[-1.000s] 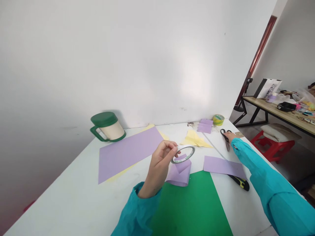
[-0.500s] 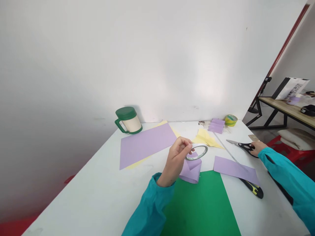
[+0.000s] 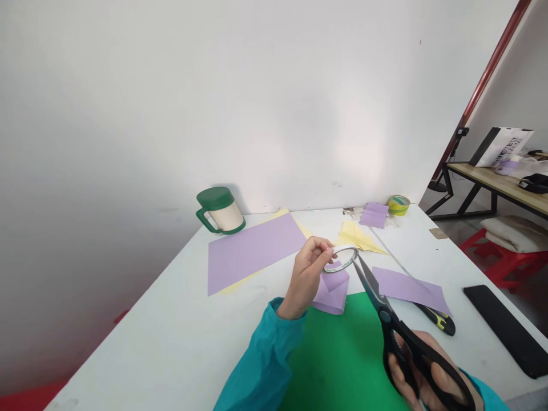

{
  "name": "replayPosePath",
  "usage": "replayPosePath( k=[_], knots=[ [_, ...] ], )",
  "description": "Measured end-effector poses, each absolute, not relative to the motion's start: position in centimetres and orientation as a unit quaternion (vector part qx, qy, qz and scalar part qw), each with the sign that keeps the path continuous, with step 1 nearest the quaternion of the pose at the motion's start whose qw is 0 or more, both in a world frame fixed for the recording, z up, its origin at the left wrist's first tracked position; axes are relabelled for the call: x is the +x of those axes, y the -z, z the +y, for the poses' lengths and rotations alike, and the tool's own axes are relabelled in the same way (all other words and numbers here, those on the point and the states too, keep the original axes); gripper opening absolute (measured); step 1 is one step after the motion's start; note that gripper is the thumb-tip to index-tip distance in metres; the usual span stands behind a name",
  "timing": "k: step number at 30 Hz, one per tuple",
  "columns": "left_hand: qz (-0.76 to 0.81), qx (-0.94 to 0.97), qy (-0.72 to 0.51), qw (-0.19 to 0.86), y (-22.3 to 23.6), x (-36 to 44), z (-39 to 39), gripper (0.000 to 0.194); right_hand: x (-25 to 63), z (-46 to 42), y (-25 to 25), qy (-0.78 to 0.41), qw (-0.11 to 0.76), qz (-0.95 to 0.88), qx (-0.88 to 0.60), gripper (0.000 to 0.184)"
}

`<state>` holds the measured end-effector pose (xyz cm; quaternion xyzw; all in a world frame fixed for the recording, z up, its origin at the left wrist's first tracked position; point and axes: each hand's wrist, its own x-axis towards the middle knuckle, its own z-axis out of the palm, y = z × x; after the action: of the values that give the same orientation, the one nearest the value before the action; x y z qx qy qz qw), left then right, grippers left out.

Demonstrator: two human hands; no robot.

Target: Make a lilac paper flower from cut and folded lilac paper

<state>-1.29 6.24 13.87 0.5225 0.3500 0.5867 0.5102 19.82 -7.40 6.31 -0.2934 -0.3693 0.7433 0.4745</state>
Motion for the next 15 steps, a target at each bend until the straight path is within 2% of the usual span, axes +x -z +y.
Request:
replayPosePath(
  k=[3, 9, 15],
  knots=[
    [0.350, 0.521, -0.584, 0.516, -13.8, -1.0, 6.1, 0.017, 18.6, -7.5, -5.5, -0.753, 0.505, -0.320, -0.274, 0.044],
    [0.344, 0.530, -0.576, 0.519, -13.6, -0.6, 5.9, 0.017, 17.6, -6.3, -5.5, -0.787, 0.454, -0.354, -0.219, 0.044],
    [0.347, 0.524, -0.576, 0.523, -13.6, -0.3, 5.7, 0.015, 17.1, -5.9, -5.9, -0.783, 0.456, -0.352, -0.233, 0.045]
  ],
)
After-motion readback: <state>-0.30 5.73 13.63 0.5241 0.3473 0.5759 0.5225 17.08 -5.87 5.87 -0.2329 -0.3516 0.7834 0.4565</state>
